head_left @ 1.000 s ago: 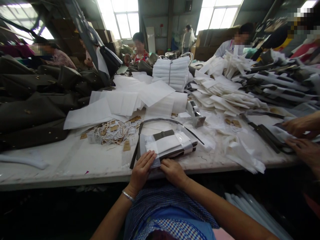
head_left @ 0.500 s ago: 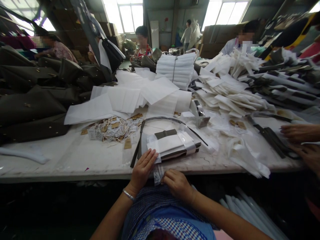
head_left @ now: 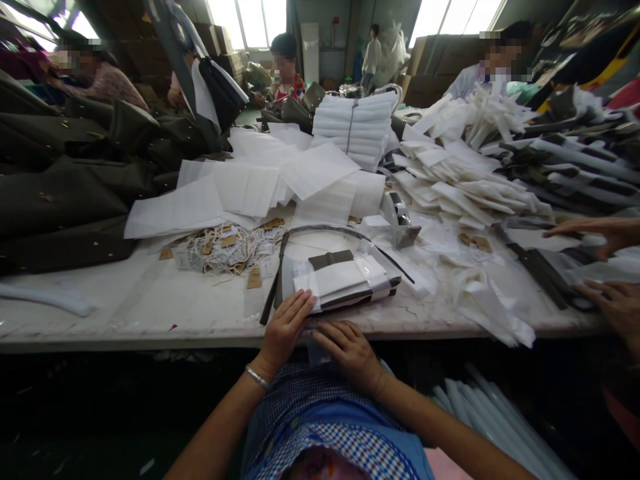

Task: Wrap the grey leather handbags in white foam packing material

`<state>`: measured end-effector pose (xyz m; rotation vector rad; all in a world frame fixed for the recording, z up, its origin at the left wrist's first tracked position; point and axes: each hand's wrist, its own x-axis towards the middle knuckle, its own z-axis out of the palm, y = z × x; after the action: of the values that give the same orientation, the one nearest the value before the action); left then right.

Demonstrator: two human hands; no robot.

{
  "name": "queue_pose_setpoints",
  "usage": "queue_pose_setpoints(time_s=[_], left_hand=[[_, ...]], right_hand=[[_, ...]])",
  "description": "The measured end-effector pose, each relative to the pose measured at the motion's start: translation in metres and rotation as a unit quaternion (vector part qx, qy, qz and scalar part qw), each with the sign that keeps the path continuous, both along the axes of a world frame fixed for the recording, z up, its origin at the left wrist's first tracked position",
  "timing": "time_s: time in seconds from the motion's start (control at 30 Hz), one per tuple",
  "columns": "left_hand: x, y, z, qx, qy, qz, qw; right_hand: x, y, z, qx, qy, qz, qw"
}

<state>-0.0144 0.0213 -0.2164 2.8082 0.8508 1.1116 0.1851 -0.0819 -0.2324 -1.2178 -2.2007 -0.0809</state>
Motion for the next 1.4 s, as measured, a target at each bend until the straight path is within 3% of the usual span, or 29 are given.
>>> queue_pose_setpoints(time_s=[0.17, 0.23, 0.5, 0.77, 0.97, 1.13, 1.4], left_hand=[[0.0, 0.001, -0.003, 0.004, 0.004, 0.002, 1.0], [0.0, 0.001, -0.006, 0.009, 0.002, 0.004, 1.0], [0.004, 0.0, -0.013, 0.023, -0.003, 0.019, 1.0], [0.005, -0.001, -0.01, 0.036, 0.009, 0.025, 0.999], [0.005, -0.008, 0.001, 0.041, 0.038, 0.051, 0.997], [0.004, -0.014, 0.007, 0.034, 0.077, 0.085, 0.993], [0.0, -0.013, -0.001, 0.011, 0.01, 0.059, 0.998]], right_hand=[[-0.001, 0.017, -0.005, 0.064, 0.06, 0.072, 0.994], [-0.004, 0.02, -0.003, 0.069, 0.09, 0.072, 0.991], [-0.017, 0.008, 0.013, 0.007, 0.164, 0.052, 0.985], [-0.012, 0.004, 0.029, -0.007, 0.163, 0.067, 0.984], [0.0, 0.024, 0.053, 0.002, 0.132, 0.091, 0.987], [0.004, 0.041, 0.07, 0.019, 0.108, 0.058, 0.992], [0.001, 0.076, 0.074, -0.002, 0.12, -0.001, 0.993]])
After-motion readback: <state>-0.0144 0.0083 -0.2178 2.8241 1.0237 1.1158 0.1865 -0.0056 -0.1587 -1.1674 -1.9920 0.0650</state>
